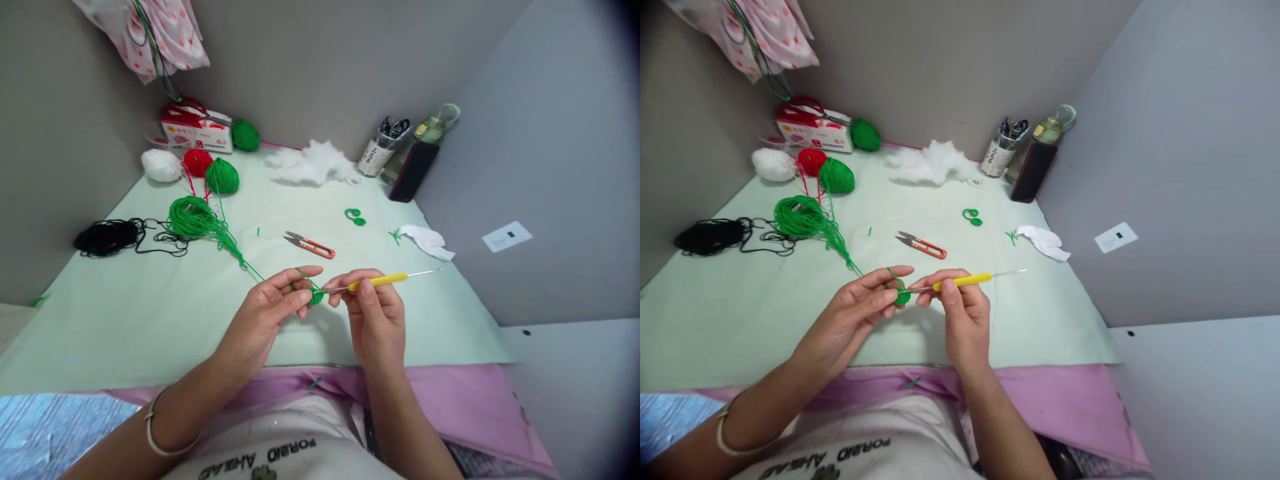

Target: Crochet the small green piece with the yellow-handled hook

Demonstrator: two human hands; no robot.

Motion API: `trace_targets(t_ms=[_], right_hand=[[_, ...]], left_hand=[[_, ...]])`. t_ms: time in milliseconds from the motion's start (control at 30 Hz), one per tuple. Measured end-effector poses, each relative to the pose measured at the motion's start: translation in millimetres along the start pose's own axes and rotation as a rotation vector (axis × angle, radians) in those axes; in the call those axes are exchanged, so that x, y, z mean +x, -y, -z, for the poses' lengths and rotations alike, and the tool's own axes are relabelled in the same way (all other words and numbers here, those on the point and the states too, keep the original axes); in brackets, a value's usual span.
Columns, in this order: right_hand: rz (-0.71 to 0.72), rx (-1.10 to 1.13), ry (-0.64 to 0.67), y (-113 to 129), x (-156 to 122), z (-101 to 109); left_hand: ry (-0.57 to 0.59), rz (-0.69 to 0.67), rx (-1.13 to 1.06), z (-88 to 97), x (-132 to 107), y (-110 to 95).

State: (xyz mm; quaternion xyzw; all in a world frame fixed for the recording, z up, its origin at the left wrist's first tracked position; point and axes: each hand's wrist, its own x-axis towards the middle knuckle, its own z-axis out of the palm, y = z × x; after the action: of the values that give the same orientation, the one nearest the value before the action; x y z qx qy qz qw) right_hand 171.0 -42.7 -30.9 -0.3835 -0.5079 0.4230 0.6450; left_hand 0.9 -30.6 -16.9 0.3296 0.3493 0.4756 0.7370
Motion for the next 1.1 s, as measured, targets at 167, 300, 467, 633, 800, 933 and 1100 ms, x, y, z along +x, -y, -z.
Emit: trace_targets(t_ms=[167,300,467,633,800,933,1100], right_hand=[[0.134,-0.214,0.005,6.7,-8.3,-1.9],[0.416,-0.511,0.101,7.2,-15.8,-3.1],[0.671,-0.879,0.135,1.5,-17.9,-4.3],[0.351,-0.418,-0.039,2.5,-8.6,-4.7],[0.211,-0.262,-0.007,2.7,-2.1,-10.2],[0.380,-0.485,0.016,-2.3,-9.7,-9.5],[0.472,-0.583,0.003,-1.9,-10.4,-2.7]], left_hand=[[-0.039,-0.079,0.098,1.3,-3.1,1.3],[-0.114,-0.157,0.196,1.0,-6.0,5.4],[-0.065,-0.003,-0.035,-3.1,-4.2,6.3],[0.003,0.146,-0.240,0.3,1.6,1.2],[-0.020,0.001,-0.050,-3.1,-0.9,-0.4],[-0.065,-0.010,-0.058,-6.4,0.5,2.9],[0.038,0.183,-0.254,1.3,7.6,4.0]])
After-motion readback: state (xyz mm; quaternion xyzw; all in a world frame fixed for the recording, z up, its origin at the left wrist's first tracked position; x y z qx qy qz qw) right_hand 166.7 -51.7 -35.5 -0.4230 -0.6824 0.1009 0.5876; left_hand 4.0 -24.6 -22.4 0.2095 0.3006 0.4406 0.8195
